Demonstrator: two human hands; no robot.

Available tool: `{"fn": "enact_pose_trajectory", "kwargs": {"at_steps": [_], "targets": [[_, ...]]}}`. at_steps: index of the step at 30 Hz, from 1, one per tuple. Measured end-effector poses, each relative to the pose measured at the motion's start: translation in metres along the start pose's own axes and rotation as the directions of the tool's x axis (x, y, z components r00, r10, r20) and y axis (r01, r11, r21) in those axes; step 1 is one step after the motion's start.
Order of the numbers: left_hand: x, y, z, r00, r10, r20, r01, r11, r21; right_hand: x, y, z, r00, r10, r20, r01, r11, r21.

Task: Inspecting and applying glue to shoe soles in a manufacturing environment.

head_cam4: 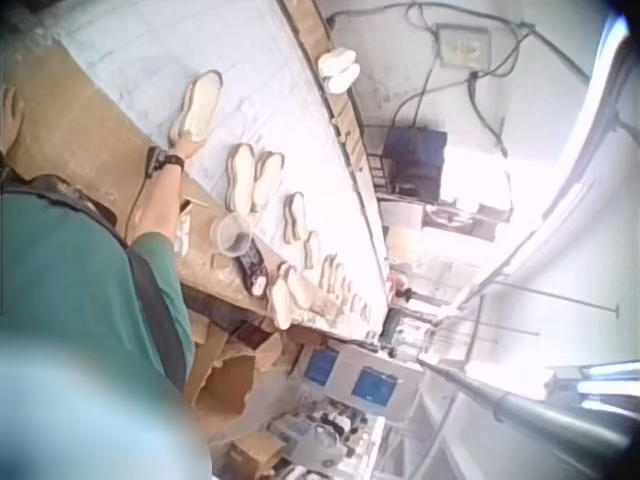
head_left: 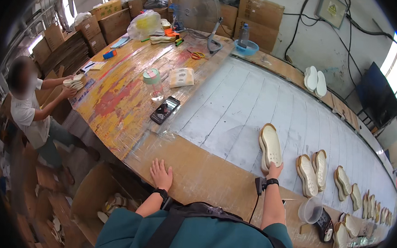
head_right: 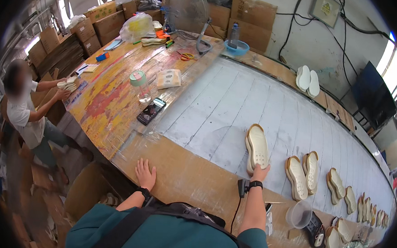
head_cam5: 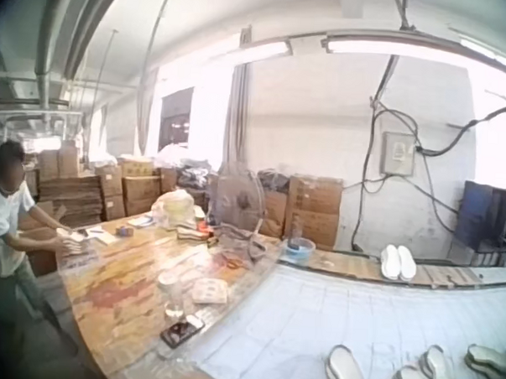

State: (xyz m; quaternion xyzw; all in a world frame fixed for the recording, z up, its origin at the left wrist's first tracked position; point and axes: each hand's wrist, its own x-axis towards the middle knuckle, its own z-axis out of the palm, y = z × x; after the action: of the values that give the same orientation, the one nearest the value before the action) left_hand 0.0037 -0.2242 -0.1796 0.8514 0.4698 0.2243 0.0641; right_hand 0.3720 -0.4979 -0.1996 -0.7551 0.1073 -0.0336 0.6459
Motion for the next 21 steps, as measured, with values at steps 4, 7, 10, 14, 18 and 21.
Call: {"fn": "enact_pose_trajectory", "kwargs": {"at_steps": [4, 7, 10, 14, 18, 21], "targets": [[0.008, 0.008, -0.013, 0.987, -0.111, 0.115, 0.106, 0.993, 0.053, -0.032, -0.048, 0.009, 0.822, 0.258, 0.508, -0.44, 0.854, 0.278], [0.029, 0.04, -0.023, 0.952, 0.091, 0.294, -0.028, 0.977, -0.213, -0.055, -0.078, 0.003, 0.644, 0.422, 0.638, -0.727, 0.596, 0.341], [0.042, 0.089, -0.024, 0.845, 0.312, 0.435, 0.033, 0.78, -0.624, -0.106, -0.111, -0.004, 0.517, 0.339, 0.786, -0.782, 0.561, 0.272], [0.051, 0.171, -0.08, 0.643, 0.486, 0.592, 0.58, 0.196, -0.791, -0.155, -0.142, -0.024, 0.323, 0.105, 0.941, -0.84, 0.489, 0.234], [0.047, 0.2, -0.136, 0.648, 0.642, 0.411, 0.545, -0.013, -0.838, -0.192, -0.182, -0.043, 0.266, 0.022, 0.964, -0.809, 0.548, 0.211], [0.044, 0.199, -0.146, 0.673, 0.674, 0.305, 0.464, -0.063, -0.883, -0.199, -0.186, -0.05, 0.204, 0.021, 0.979, -0.892, 0.416, 0.177]]}}
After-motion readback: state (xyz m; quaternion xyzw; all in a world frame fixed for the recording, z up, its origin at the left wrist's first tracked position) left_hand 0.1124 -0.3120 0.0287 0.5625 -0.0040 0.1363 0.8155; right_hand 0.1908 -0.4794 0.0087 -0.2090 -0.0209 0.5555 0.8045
